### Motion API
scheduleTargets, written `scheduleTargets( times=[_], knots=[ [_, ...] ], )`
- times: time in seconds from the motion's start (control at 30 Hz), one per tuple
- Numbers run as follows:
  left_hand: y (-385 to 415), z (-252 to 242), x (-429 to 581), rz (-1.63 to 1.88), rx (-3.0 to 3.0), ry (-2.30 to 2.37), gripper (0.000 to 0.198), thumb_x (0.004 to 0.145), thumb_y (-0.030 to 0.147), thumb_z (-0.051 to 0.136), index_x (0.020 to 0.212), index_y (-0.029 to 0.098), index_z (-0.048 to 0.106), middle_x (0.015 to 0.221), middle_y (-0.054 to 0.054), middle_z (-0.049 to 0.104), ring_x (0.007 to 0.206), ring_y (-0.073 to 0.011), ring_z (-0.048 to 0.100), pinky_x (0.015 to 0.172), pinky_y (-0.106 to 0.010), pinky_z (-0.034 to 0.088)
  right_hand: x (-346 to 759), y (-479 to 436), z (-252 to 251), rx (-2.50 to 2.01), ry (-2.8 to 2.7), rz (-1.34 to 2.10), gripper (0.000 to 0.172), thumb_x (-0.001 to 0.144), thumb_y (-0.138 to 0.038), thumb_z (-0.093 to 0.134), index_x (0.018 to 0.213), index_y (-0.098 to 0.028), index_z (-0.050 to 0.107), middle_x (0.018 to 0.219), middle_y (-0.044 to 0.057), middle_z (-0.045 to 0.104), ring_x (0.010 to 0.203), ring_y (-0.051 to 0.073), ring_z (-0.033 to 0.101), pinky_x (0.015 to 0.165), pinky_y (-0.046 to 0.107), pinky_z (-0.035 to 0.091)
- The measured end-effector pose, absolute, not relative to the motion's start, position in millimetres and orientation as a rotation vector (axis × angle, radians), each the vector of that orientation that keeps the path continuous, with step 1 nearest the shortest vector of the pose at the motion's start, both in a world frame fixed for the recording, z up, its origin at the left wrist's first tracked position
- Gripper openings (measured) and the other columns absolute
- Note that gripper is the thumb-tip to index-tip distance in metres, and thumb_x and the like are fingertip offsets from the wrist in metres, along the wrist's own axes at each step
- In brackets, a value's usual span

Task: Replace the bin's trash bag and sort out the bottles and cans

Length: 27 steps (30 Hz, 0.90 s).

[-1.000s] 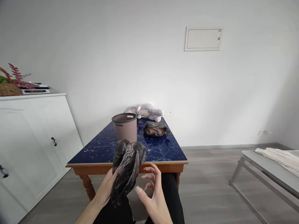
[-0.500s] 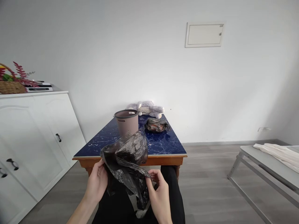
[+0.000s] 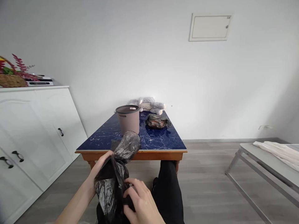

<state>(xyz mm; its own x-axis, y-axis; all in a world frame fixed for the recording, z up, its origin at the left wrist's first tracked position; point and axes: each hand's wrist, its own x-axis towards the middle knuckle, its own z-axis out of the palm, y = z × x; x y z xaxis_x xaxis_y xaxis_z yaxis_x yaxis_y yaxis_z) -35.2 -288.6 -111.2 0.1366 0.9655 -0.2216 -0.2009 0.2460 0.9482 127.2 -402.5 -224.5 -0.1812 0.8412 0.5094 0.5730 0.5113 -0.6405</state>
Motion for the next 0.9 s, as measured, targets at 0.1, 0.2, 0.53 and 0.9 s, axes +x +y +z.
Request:
scheduleTargets(
  times=[0.1, 0.2, 0.53, 0.9],
  knots=[
    [-294, -101, -32, 1.099, 1.001, 1.078, 0.026, 0.060, 0.035, 0.082, 0.070, 0.021, 0.063, 0.061, 0.004, 0.064, 0.054, -0.0165, 0.061, 0.054, -0.026, 0.049, 129, -401, -241, -1.271, -1.907, 0.513, 0.036, 0.082, -0.004, 0.061, 0.112, -0.025, 0.065, 0.151, 0.009, 0.059, 0.136, 0.031, 0.060, 0.111, 0.045, 0.053],
    [-300, -95, -34, 1.145, 1.056, 1.006, 0.033, 0.058, 0.033, 0.084, 0.085, 0.020, 0.071, 0.068, 0.000, 0.071, 0.062, -0.0230, 0.070, 0.061, -0.031, 0.055, 149, -396, -249, -1.359, -1.812, 0.784, 0.059, 0.082, -0.011, 0.070, 0.138, -0.024, 0.060, 0.160, 0.013, 0.053, 0.146, 0.034, 0.053, 0.119, 0.049, 0.047],
    [-330, -93, -50, 0.941, 1.984, 0.718, 0.018, 0.087, 0.035, 0.078, 0.088, 0.021, 0.068, 0.077, -0.001, 0.062, 0.074, -0.0179, 0.057, 0.072, -0.028, 0.046, 174, -392, -155, -0.818, -1.233, 1.134, 0.084, 0.087, -0.049, 0.085, 0.156, -0.034, 0.039, 0.145, 0.011, 0.063, 0.129, 0.028, 0.065, 0.104, 0.043, 0.056],
    [-321, -121, -127, 1.479, 1.431, 1.125, 0.040, 0.069, 0.053, 0.090, 0.092, 0.026, 0.071, 0.093, -0.004, 0.075, 0.087, -0.0283, 0.072, 0.069, -0.034, 0.061, 214, -398, -167, -0.984, -0.748, 0.885, 0.054, 0.077, -0.056, 0.090, 0.118, -0.024, 0.078, 0.125, 0.009, 0.078, 0.125, 0.032, 0.068, 0.111, 0.043, 0.050]
  ],
)
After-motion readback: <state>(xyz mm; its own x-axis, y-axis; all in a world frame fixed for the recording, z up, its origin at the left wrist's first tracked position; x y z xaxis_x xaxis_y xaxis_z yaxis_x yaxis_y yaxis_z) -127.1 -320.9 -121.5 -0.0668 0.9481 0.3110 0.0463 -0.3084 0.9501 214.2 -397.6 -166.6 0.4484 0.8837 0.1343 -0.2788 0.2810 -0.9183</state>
